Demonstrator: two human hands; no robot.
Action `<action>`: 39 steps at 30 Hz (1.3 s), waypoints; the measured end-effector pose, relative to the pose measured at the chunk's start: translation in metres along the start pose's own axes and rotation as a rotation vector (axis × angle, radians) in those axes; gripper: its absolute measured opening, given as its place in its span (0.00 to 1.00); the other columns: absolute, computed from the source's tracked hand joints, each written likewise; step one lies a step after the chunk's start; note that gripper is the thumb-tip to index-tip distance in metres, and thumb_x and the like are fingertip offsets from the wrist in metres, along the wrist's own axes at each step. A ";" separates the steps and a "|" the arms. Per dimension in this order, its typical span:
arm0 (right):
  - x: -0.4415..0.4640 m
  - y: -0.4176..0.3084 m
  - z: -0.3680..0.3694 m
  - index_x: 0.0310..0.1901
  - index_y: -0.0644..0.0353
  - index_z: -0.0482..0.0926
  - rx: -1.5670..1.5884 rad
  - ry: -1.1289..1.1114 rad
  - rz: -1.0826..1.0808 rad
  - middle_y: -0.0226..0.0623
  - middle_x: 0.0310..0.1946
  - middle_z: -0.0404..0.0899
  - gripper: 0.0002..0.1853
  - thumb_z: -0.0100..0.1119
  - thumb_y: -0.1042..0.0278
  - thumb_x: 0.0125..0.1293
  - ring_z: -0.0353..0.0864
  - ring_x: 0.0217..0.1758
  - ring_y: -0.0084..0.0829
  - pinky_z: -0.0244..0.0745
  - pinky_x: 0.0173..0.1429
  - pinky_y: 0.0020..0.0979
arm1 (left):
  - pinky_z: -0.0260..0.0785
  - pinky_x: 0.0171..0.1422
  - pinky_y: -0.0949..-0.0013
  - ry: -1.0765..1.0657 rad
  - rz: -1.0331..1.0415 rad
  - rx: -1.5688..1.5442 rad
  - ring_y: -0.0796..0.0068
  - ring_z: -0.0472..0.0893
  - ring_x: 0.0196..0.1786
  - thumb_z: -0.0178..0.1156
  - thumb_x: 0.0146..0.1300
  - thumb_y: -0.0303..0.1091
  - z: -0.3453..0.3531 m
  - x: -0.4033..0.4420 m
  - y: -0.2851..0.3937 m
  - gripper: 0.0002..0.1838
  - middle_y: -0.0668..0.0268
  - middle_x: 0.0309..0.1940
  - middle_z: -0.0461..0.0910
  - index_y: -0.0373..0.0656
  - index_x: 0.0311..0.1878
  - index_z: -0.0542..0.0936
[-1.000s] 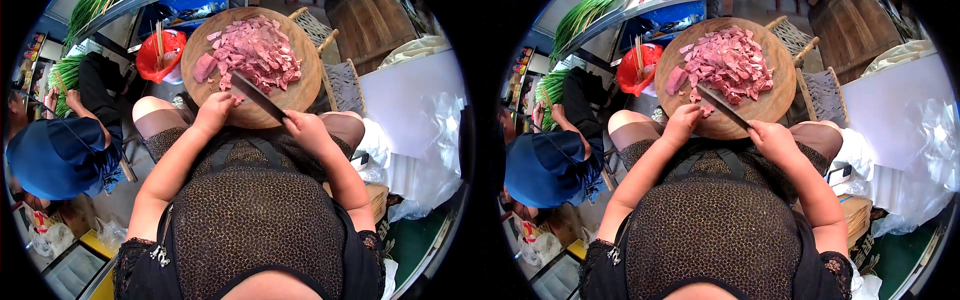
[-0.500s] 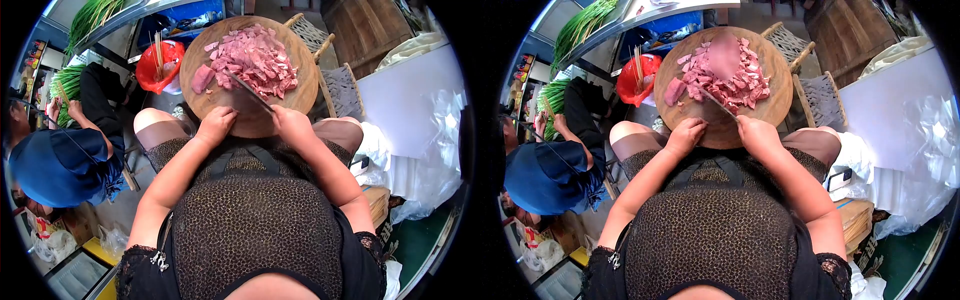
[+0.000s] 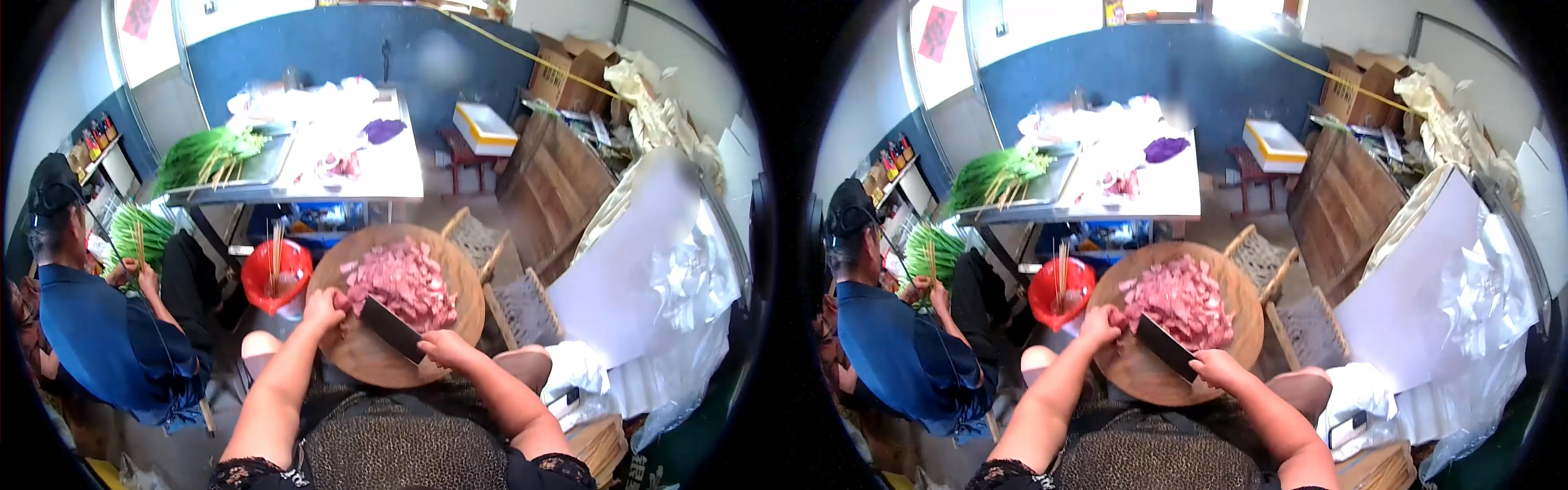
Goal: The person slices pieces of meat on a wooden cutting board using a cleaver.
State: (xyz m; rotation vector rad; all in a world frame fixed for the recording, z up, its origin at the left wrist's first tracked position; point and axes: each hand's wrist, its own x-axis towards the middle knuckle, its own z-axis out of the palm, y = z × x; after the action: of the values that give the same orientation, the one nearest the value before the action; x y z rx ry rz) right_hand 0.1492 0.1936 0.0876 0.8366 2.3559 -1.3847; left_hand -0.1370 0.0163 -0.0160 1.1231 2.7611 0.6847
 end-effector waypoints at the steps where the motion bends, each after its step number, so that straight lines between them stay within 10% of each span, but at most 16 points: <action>1: 0.007 0.005 -0.004 0.42 0.62 0.80 -0.055 0.062 -0.039 0.44 0.27 0.83 0.15 0.55 0.56 0.72 0.84 0.24 0.37 0.79 0.33 0.41 | 0.75 0.61 0.58 -0.040 -0.076 -0.114 0.52 0.82 0.52 0.70 0.45 0.39 -0.007 0.001 0.001 0.26 0.51 0.48 0.83 0.47 0.52 0.81; 7: 0.000 0.028 0.001 0.43 0.60 0.82 -0.244 0.131 -0.203 0.54 0.34 0.83 0.16 0.56 0.55 0.69 0.83 0.42 0.56 0.77 0.48 0.50 | 0.76 0.36 0.68 -0.126 -0.426 -0.999 0.70 0.82 0.34 0.67 0.50 0.28 -0.006 -0.009 -0.012 0.19 0.65 0.36 0.81 0.43 0.47 0.78; 9: -0.004 0.039 0.001 0.43 0.61 0.82 -0.266 0.055 -0.193 0.54 0.34 0.84 0.16 0.55 0.55 0.69 0.83 0.41 0.56 0.77 0.47 0.50 | 0.76 0.37 0.67 -0.070 -0.318 -0.986 0.70 0.82 0.34 0.67 0.50 0.29 -0.004 -0.032 0.006 0.19 0.65 0.35 0.81 0.43 0.47 0.78; 11: -0.005 0.048 0.005 0.43 0.62 0.81 -0.070 0.045 -0.061 0.40 0.25 0.81 0.15 0.55 0.56 0.73 0.82 0.26 0.34 0.76 0.34 0.36 | 0.76 0.39 0.65 0.004 -0.099 -0.800 0.68 0.82 0.34 0.68 0.50 0.32 -0.004 -0.061 0.034 0.19 0.63 0.34 0.81 0.43 0.47 0.78; 16: -0.001 0.049 0.018 0.44 0.61 0.81 -0.195 0.201 -0.176 0.38 0.25 0.81 0.16 0.54 0.55 0.73 0.82 0.26 0.32 0.78 0.35 0.36 | 0.76 0.50 0.54 -0.170 0.136 -0.330 0.51 0.82 0.44 0.71 0.49 0.38 0.011 -0.121 0.081 0.22 0.54 0.41 0.82 0.45 0.48 0.78; 18: -0.010 0.035 0.018 0.47 0.59 0.82 -0.218 0.165 -0.072 0.54 0.42 0.84 0.19 0.54 0.51 0.70 0.83 0.48 0.56 0.77 0.53 0.50 | 0.75 0.53 0.53 -0.085 0.241 -0.185 0.50 0.82 0.45 0.74 0.51 0.46 0.014 -0.125 0.079 0.25 0.54 0.41 0.82 0.43 0.47 0.78; 22: -0.018 0.030 0.022 0.49 0.58 0.82 -0.306 0.185 -0.147 0.53 0.42 0.85 0.19 0.54 0.52 0.70 0.83 0.49 0.55 0.77 0.54 0.50 | 0.74 0.57 0.54 -0.309 0.225 -0.297 0.50 0.80 0.51 0.74 0.54 0.48 -0.006 -0.115 0.074 0.26 0.55 0.45 0.81 0.44 0.51 0.79; 27: -0.017 0.030 0.025 0.52 0.56 0.82 -0.264 0.179 -0.184 0.52 0.44 0.85 0.19 0.53 0.52 0.70 0.83 0.50 0.54 0.77 0.54 0.50 | 0.76 0.56 0.58 -0.092 0.785 -0.321 0.54 0.81 0.47 0.67 0.62 0.35 0.019 -0.099 0.056 0.16 0.56 0.48 0.82 0.40 0.51 0.81; 39: -0.034 0.040 0.032 0.54 0.52 0.82 -0.295 0.281 -0.273 0.54 0.43 0.84 0.18 0.54 0.55 0.68 0.83 0.48 0.55 0.78 0.52 0.50 | 0.70 0.70 0.59 -0.113 0.623 -0.284 0.51 0.76 0.64 0.60 0.64 0.32 0.051 -0.127 0.052 0.20 0.53 0.60 0.77 0.41 0.60 0.79</action>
State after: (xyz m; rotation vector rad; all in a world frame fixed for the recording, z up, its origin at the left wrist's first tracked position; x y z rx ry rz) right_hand 0.1994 0.1691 0.0606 0.6808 2.8894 -1.0198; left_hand 0.0018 -0.0182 -0.0506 1.8844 2.1128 0.9860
